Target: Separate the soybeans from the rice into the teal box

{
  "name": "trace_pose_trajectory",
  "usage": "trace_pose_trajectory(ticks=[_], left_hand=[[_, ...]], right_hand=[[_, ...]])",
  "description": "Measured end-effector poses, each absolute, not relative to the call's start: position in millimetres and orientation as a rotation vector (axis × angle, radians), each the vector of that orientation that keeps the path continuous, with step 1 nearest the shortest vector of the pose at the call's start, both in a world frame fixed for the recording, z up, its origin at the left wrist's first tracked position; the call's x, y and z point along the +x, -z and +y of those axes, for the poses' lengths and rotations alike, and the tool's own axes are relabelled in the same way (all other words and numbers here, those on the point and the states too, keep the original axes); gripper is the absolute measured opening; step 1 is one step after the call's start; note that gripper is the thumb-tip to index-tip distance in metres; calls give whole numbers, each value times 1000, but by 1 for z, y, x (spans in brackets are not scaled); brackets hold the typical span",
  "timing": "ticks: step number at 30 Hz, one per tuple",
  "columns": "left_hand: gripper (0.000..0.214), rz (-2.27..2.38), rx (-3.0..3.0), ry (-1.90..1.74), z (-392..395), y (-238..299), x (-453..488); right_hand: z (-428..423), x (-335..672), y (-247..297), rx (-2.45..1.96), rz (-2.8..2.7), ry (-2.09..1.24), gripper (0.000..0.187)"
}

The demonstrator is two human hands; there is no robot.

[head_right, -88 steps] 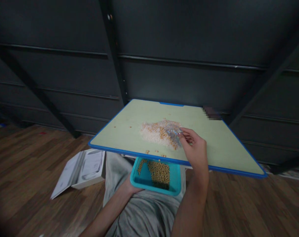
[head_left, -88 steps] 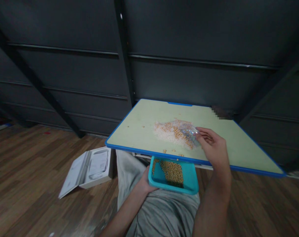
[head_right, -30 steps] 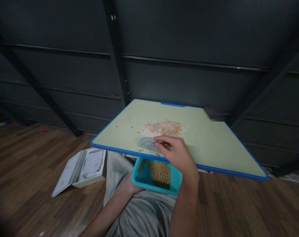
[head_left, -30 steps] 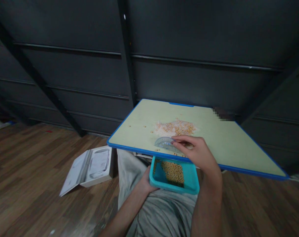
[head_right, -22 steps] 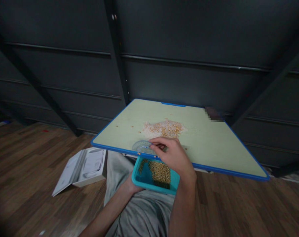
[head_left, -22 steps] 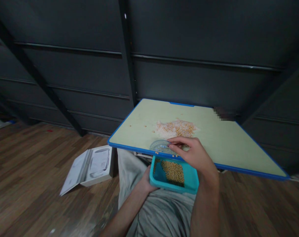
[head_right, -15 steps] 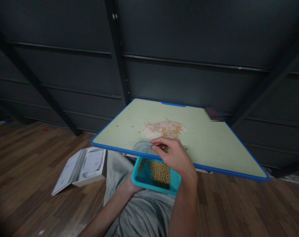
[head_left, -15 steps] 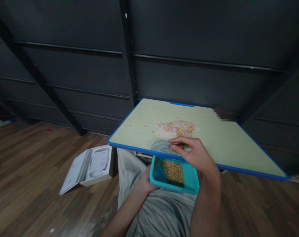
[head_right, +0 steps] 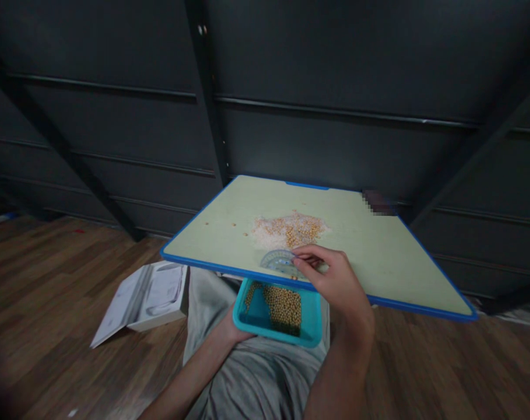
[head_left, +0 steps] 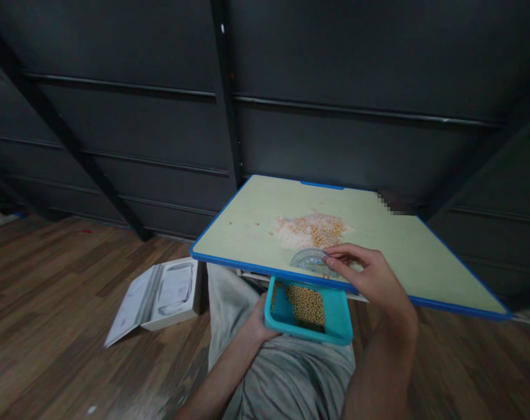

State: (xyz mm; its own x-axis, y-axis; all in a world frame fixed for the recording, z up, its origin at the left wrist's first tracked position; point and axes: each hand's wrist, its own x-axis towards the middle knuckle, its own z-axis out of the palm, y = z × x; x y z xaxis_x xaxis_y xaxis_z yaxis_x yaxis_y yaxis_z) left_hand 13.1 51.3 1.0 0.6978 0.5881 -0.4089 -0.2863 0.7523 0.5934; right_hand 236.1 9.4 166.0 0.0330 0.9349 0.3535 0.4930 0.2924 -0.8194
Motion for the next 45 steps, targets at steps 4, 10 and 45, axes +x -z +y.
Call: trace_pose_trajectory(ticks=[4,10,45], left_hand=[[59,638,481,-548,53,4,13],[53,661,498,-541,53,10,10],[73,596,516,-527,51,3,13]], right_hand=[[8,235,-165,-1336,-1592,-635,15],[11,236,-164,-1355,-1588,-570,16],[27,255,-149,-1394,-1382,-161,23]])
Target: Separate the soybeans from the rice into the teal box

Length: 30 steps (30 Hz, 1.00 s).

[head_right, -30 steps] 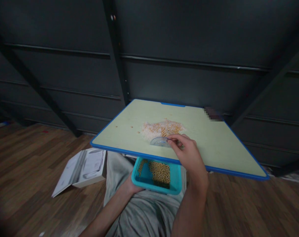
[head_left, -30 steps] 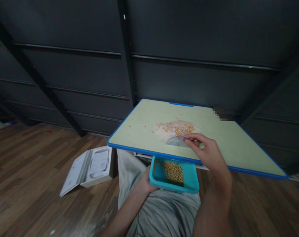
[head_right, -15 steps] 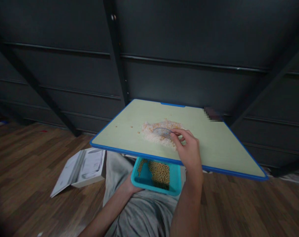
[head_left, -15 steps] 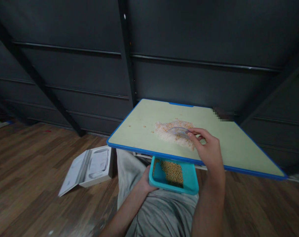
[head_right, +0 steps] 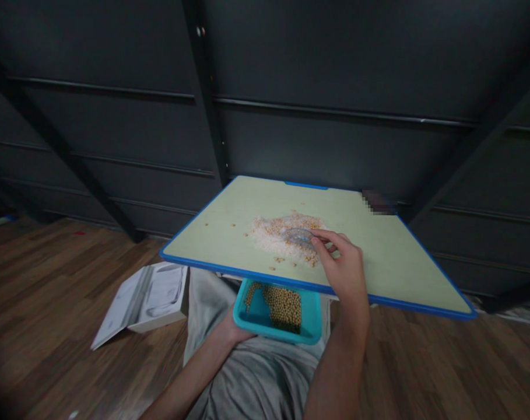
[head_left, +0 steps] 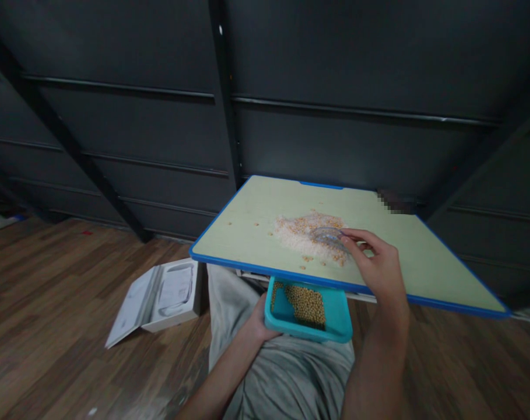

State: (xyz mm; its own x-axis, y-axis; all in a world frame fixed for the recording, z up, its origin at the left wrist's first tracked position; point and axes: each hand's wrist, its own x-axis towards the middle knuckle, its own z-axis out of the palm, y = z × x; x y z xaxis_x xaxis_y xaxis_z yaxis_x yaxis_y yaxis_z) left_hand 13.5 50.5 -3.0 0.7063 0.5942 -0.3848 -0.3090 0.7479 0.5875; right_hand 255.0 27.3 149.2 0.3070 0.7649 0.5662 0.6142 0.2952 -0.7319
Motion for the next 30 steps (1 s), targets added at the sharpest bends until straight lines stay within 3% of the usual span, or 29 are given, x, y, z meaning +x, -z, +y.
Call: trace_pose_trajectory(ticks=[30], left_hand=[[79,623,517,-509,54,-6,23]], right_hand=[[26,205,-164,-1215,-1718,-644,16]])
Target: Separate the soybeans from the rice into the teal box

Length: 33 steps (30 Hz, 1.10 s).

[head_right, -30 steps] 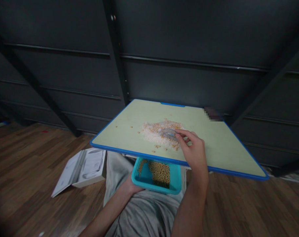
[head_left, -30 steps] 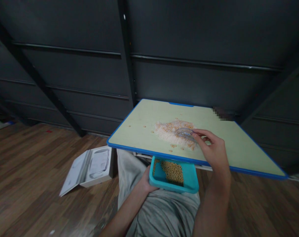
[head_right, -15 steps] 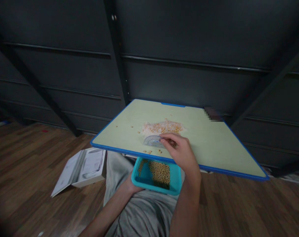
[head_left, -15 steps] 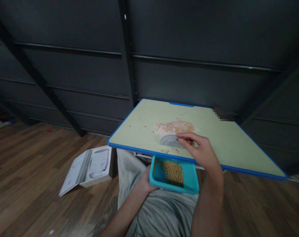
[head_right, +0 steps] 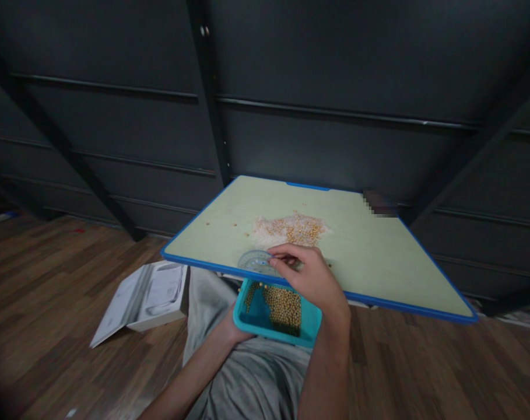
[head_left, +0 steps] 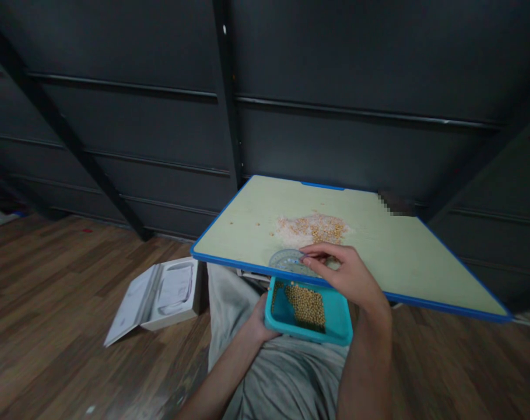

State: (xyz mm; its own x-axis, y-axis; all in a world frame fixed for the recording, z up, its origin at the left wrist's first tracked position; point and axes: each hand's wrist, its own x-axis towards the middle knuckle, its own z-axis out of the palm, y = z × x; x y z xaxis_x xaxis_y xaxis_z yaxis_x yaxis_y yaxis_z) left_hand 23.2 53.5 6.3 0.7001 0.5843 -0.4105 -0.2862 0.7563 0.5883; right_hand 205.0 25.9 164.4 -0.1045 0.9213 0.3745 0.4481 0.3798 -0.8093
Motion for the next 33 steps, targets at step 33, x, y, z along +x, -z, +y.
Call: trace_pose_trajectory(ticks=[33], left_hand=[[60,605,448,-545,52,10,13]], right_hand=[[14,236,-161,-1309,-1582,-525,12]])
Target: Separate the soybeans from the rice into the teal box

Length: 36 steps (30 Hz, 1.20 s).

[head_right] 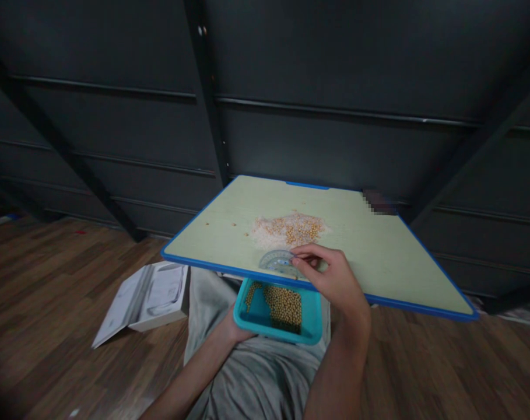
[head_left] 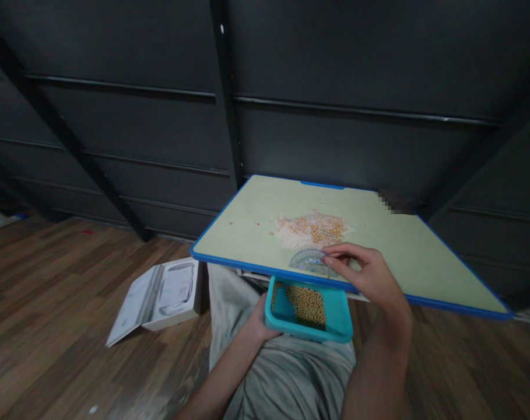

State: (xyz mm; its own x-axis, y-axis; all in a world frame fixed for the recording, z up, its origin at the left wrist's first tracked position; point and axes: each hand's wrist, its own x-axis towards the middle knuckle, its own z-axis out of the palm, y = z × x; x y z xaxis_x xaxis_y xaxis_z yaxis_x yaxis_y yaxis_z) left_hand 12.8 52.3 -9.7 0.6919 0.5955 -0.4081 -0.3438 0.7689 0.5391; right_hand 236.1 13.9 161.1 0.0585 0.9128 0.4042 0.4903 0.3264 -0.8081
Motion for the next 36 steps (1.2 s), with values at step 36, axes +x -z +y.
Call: trace_pose_trajectory(ticks=[36], left_hand=[[59,557,474,-560,54,16,15]], right_hand=[[4,286,-145,-1429,-1320,-305,25]])
